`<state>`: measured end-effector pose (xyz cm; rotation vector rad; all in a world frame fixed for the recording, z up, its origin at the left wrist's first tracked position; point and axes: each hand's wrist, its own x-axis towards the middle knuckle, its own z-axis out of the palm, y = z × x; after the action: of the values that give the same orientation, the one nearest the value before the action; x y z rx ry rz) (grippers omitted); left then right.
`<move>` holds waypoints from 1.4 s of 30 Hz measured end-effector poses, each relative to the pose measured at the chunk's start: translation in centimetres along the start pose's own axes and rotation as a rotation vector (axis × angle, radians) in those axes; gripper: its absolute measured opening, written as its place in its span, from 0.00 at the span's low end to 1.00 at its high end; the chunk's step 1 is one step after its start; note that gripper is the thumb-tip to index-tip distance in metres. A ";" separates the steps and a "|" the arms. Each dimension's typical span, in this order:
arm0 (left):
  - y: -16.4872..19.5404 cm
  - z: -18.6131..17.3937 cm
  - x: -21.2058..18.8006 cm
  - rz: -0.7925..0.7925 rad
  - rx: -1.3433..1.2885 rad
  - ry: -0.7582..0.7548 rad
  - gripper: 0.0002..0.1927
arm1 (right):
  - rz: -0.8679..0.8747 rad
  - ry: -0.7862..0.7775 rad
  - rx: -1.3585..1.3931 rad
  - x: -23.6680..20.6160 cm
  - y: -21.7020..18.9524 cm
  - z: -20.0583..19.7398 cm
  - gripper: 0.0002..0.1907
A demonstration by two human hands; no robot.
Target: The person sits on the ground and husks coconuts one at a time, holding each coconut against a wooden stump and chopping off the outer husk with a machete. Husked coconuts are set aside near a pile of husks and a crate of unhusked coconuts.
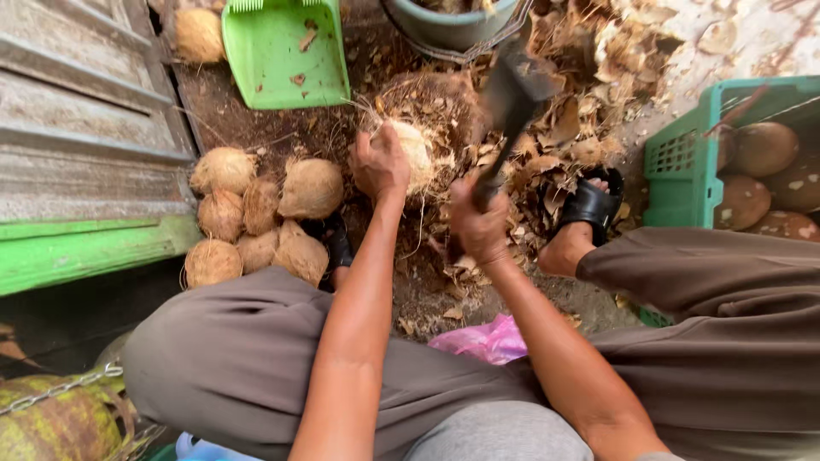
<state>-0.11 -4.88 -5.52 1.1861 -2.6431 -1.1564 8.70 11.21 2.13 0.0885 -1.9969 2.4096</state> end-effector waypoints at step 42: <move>-0.6 1.2 1.0 -0.145 -0.219 -0.048 0.26 | 0.106 -0.121 -0.475 0.4 -2.9 -2.1 0.14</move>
<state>-0.84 -5.04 -7.03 1.3400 -2.4173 -1.4702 8.38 13.76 4.61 0.1267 -2.6279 1.9507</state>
